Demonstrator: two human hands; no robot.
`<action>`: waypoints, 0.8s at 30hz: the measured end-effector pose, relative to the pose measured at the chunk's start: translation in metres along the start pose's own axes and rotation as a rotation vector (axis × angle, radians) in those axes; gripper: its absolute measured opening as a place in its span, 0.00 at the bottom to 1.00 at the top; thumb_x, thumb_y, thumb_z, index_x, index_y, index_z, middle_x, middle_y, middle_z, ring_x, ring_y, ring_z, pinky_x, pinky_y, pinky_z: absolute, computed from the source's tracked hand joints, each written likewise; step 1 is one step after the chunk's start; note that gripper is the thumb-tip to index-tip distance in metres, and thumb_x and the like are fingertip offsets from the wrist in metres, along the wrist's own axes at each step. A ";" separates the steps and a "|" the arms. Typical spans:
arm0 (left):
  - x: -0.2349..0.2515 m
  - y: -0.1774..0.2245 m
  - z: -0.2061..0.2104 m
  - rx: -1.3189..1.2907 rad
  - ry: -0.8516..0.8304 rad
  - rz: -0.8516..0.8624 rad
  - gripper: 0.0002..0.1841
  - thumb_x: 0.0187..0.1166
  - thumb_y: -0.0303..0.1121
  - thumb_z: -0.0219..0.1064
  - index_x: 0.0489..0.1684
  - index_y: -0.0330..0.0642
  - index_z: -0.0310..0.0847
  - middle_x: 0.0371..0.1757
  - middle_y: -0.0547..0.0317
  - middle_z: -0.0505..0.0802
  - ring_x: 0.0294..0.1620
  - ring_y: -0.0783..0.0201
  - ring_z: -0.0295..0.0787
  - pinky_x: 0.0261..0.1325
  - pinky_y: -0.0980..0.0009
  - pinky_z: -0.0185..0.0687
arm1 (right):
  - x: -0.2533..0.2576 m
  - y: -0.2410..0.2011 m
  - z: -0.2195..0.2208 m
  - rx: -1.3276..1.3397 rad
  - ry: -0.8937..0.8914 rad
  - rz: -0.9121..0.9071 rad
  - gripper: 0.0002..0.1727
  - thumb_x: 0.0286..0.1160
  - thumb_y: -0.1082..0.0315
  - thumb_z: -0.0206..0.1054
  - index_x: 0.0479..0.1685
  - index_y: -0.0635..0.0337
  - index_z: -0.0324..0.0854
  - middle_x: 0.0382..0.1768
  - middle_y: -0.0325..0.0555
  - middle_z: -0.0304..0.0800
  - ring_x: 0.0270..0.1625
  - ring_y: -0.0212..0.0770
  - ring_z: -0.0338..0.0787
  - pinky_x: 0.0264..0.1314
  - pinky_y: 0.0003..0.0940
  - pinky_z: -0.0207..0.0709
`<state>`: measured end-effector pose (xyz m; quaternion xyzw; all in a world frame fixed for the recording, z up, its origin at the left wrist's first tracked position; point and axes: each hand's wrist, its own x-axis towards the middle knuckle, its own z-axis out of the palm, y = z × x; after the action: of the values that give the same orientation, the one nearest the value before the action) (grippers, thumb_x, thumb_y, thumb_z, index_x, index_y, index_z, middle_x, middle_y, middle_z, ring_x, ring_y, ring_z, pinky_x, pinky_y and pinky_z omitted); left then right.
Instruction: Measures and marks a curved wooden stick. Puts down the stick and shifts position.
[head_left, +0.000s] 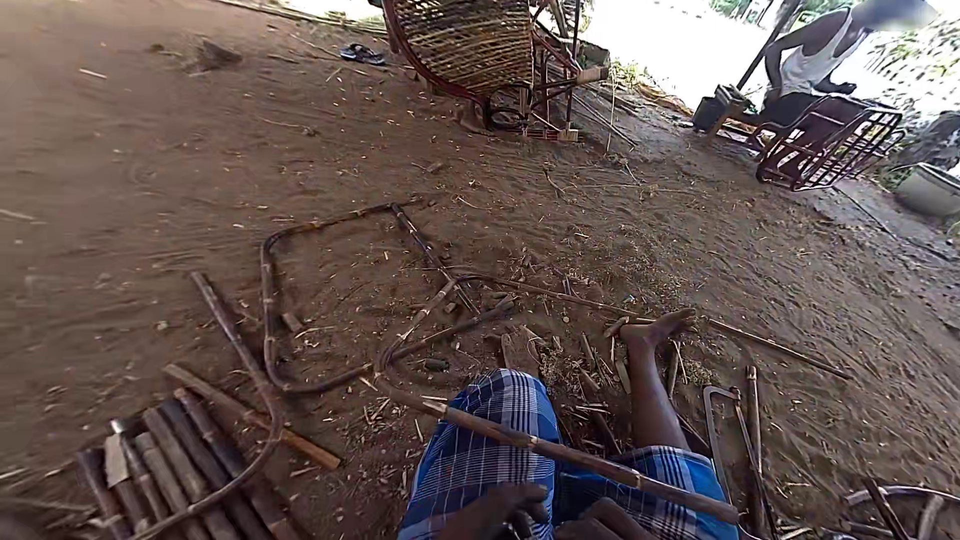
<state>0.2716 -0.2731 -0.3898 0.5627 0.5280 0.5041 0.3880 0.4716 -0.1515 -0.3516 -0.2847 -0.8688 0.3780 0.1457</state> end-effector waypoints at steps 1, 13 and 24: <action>-0.011 0.001 0.008 -0.100 0.033 -0.049 0.41 0.67 0.48 0.82 0.76 0.31 0.73 0.63 0.42 0.89 0.55 0.55 0.92 0.57 0.56 0.92 | 0.003 -0.002 0.007 -0.013 -0.039 -0.010 0.12 0.80 0.57 0.71 0.44 0.54 0.95 0.40 0.48 0.91 0.36 0.40 0.91 0.35 0.40 0.85; -0.045 -0.038 -0.042 -0.516 0.753 -0.347 0.09 0.83 0.24 0.63 0.53 0.32 0.87 0.37 0.50 0.93 0.34 0.60 0.92 0.44 0.64 0.93 | 0.027 -0.011 0.027 0.053 -0.075 -0.021 0.12 0.74 0.63 0.76 0.53 0.55 0.94 0.47 0.46 0.91 0.32 0.32 0.86 0.32 0.29 0.84; -0.015 -0.093 -0.114 -0.746 1.161 -0.480 0.13 0.79 0.22 0.70 0.59 0.38 0.77 0.38 0.51 0.91 0.31 0.62 0.91 0.39 0.68 0.91 | 0.031 0.026 -0.010 -0.090 0.075 0.140 0.18 0.70 0.65 0.78 0.60 0.54 0.91 0.54 0.48 0.90 0.28 0.31 0.84 0.31 0.32 0.82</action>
<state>0.1419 -0.2861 -0.4608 -0.0961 0.5506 0.7686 0.3113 0.4618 -0.1132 -0.3628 -0.3651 -0.8567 0.3370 0.1383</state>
